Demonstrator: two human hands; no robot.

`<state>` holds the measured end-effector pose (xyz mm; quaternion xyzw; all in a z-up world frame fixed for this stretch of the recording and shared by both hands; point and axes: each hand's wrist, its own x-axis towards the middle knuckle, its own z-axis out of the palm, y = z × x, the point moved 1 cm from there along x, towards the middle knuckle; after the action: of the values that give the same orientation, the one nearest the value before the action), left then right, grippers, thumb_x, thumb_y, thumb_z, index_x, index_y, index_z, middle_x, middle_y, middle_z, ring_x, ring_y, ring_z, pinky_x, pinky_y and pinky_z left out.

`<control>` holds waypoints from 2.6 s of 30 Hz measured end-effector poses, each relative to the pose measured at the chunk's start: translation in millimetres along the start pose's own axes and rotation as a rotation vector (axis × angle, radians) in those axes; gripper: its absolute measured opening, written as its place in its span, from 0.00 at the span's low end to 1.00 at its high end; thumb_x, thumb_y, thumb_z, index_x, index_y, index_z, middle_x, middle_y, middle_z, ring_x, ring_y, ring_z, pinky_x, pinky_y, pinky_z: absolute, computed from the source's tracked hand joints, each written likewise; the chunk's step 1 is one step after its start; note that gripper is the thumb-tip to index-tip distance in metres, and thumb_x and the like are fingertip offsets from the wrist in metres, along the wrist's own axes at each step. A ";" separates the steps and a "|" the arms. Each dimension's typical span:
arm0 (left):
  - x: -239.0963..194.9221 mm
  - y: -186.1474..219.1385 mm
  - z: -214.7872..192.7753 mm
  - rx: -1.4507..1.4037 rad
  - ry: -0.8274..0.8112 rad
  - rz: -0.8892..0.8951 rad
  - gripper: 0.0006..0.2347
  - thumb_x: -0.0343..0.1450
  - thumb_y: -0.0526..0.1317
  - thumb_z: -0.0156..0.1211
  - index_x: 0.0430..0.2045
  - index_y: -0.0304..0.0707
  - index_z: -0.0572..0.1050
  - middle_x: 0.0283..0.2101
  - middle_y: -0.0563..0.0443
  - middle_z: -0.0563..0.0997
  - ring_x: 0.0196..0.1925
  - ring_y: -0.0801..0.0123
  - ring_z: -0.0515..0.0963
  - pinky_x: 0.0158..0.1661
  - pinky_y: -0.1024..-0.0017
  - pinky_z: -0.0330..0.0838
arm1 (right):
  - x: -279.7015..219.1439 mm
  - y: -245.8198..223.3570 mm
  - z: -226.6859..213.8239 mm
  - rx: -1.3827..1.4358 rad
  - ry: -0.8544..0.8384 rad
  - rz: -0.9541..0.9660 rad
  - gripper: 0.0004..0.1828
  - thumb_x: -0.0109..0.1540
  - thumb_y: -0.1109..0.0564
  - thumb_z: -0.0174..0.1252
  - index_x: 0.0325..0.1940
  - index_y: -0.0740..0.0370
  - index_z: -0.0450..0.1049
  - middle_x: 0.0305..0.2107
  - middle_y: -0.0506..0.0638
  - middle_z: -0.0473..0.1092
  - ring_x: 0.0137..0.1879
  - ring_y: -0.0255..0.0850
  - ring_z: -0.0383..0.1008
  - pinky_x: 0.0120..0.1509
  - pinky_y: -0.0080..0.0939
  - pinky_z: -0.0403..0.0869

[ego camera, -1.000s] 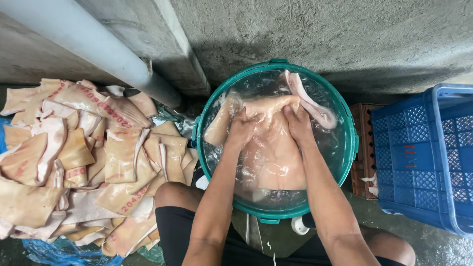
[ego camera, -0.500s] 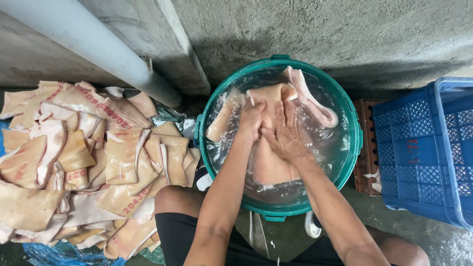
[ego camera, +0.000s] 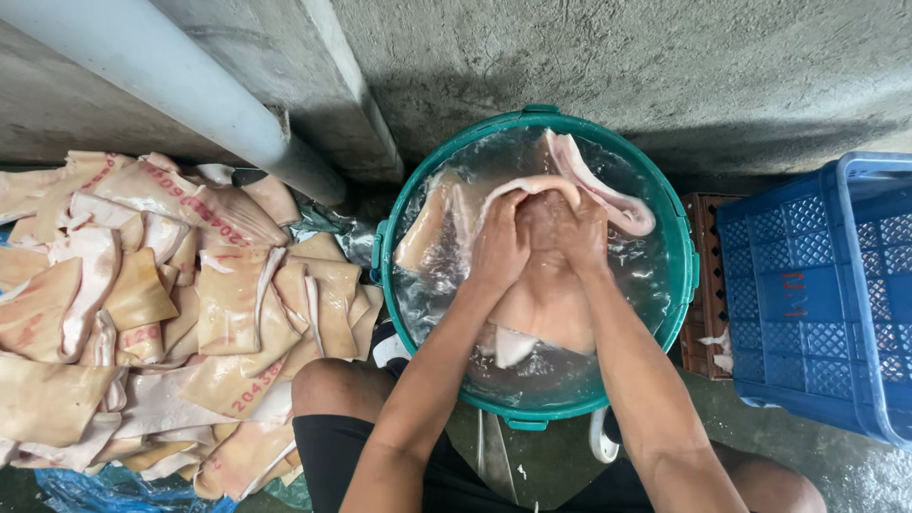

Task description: The person washes flat, beige, flexible sheets by hand in a green bucket of water. They repeatedly submerge, rub, and rinse each sheet, then place the cleaned items into a blue plastic basket beside the bucket.

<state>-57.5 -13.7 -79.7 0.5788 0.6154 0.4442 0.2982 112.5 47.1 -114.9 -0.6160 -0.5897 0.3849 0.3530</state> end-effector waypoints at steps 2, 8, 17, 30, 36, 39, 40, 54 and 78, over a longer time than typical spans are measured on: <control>5.9 5.4 -5.7 0.171 0.026 -0.108 0.25 0.71 0.47 0.62 0.59 0.32 0.67 0.58 0.34 0.72 0.62 0.46 0.72 0.64 0.54 0.64 | 4.9 11.6 -3.4 0.263 0.030 0.000 0.21 0.64 0.51 0.59 0.56 0.69 0.75 0.51 0.63 0.75 0.56 0.50 0.72 0.62 0.54 0.73; 10.7 9.3 -39.6 0.292 0.076 0.138 0.20 0.64 0.45 0.69 0.46 0.32 0.75 0.56 0.29 0.76 0.60 0.36 0.71 0.59 0.42 0.60 | 17.1 19.0 0.0 1.273 -0.036 0.191 0.21 0.65 0.51 0.49 0.58 0.66 0.69 0.54 0.61 0.71 0.60 0.52 0.73 0.69 0.52 0.73; 23.2 -40.2 -10.9 -0.036 0.165 -0.205 0.14 0.73 0.37 0.54 0.51 0.24 0.72 0.47 0.22 0.79 0.50 0.36 0.80 0.52 0.54 0.74 | -44.1 -99.9 9.0 -0.288 -0.417 -0.133 0.57 0.59 0.32 0.58 0.81 0.62 0.44 0.77 0.64 0.40 0.82 0.59 0.35 0.79 0.54 0.44; 26.1 7.3 -52.0 -0.454 -0.053 -0.337 0.26 0.63 0.38 0.71 0.54 0.27 0.69 0.46 0.39 0.83 0.48 0.58 0.84 0.49 0.66 0.78 | -28.2 -137.7 -58.2 -0.182 -0.454 0.314 0.34 0.48 0.59 0.63 0.60 0.60 0.72 0.51 0.56 0.75 0.59 0.49 0.75 0.70 0.50 0.69; 2.6 -20.7 -61.4 -0.198 -0.267 -0.418 0.26 0.61 0.38 0.69 0.55 0.28 0.74 0.46 0.38 0.83 0.48 0.57 0.83 0.51 0.67 0.75 | 21.6 -91.4 -50.5 -0.279 -0.143 -0.076 0.23 0.64 0.60 0.55 0.65 0.65 0.68 0.58 0.61 0.70 0.65 0.51 0.71 0.74 0.49 0.68; 0.7 -40.4 -53.8 -0.030 -0.414 -0.442 0.27 0.64 0.42 0.73 0.57 0.30 0.72 0.52 0.36 0.73 0.49 0.54 0.79 0.49 0.66 0.75 | 8.8 -70.7 -17.6 -0.788 -0.004 -0.397 0.21 0.74 0.56 0.51 0.71 0.64 0.65 0.69 0.65 0.59 0.75 0.58 0.59 0.79 0.60 0.59; -1.2 -44.9 -49.7 -0.176 -0.456 -0.471 0.24 0.65 0.42 0.70 0.53 0.27 0.75 0.50 0.34 0.77 0.47 0.54 0.80 0.47 0.65 0.76 | 1.0 -66.6 -3.6 -1.078 0.016 -0.440 0.20 0.75 0.53 0.50 0.70 0.59 0.65 0.72 0.66 0.54 0.77 0.59 0.55 0.79 0.66 0.54; 3.8 -57.7 -14.0 -0.911 0.028 -0.637 0.25 0.72 0.47 0.65 0.60 0.32 0.66 0.57 0.45 0.78 0.55 0.65 0.79 0.51 0.69 0.76 | -56.9 -72.7 42.9 -0.840 -0.395 -0.660 0.24 0.70 0.39 0.49 0.69 0.43 0.61 0.75 0.66 0.45 0.81 0.59 0.41 0.82 0.55 0.43; -13.0 -80.4 -2.5 -1.405 -0.410 -0.834 0.31 0.83 0.56 0.49 0.74 0.26 0.57 0.62 0.29 0.65 0.58 0.46 0.64 0.60 0.50 0.64 | -61.8 -46.9 58.5 -0.766 -0.345 -0.153 0.46 0.67 0.31 0.43 0.80 0.63 0.51 0.74 0.64 0.50 0.79 0.57 0.48 0.82 0.51 0.47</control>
<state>-93.8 -21.7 -152.2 0.0531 0.2929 0.4633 0.8347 38.6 -13.1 -96.3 -0.5837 -0.7845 0.2082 0.0224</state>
